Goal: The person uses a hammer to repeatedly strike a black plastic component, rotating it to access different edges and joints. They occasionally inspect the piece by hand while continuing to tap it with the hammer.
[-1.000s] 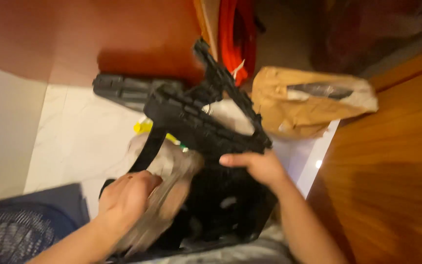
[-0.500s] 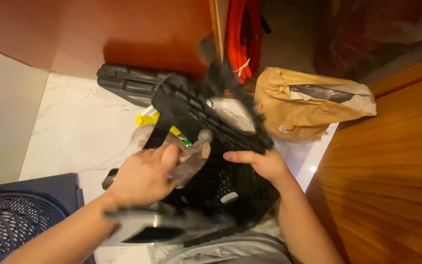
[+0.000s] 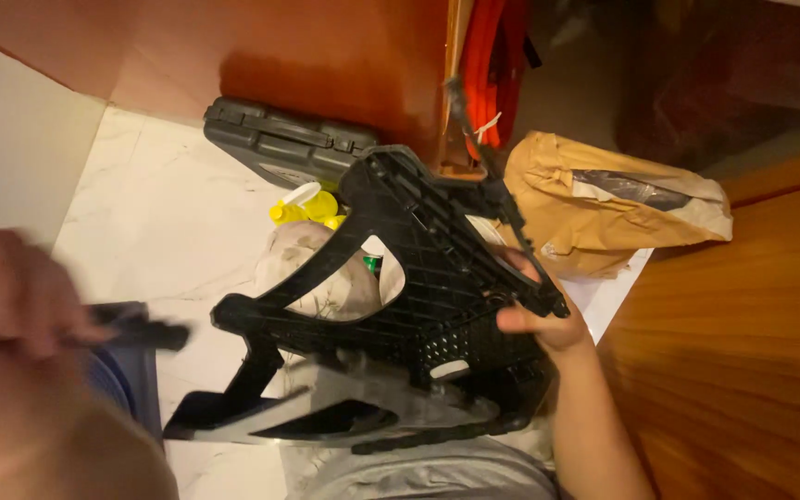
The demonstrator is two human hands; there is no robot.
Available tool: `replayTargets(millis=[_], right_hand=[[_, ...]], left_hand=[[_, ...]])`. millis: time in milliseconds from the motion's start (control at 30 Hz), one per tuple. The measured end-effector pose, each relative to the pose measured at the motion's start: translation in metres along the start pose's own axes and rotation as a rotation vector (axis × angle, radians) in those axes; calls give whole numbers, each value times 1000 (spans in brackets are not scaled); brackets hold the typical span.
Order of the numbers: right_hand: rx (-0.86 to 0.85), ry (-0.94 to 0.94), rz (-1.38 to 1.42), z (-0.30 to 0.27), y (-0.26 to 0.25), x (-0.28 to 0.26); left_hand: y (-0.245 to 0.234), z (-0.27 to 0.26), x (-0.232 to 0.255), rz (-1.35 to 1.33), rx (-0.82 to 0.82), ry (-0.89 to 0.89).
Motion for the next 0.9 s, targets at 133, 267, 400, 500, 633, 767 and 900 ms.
replayTargets(millis=[133,267,400,500,633,767,900], right_hand=[[-210,-275,75,-10,25,-31],[-242,-214,622,-6,38,-43],[20,-264,189,-28,49,-51],[329,-267,-361,-51,74,-61],[252,-566,-591,-89,96,-94],[140,-444,-668,-96,96,-77],[244,-436,-959,-85,96,-77]], left_hand=[[48,7,46,102,131,28],[134,-26,61,301,118,-60],[169,-49,13,112,-18,-198],[176,-58,-16,-43,70,-264],[175,-44,-31,-344,31,-173],[176,-37,-42,-509,-62,-194],[174,-44,-47,-498,-54,-218]])
Point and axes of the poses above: each hand's wrist, its own z-axis towards the middle knuckle, its own y-axis out of the palm, x = y × z, the point moved 2 cm from there along z, towards the middle knuckle, and after that the axes turned 15 degrees about y, right-handed, at the moved point
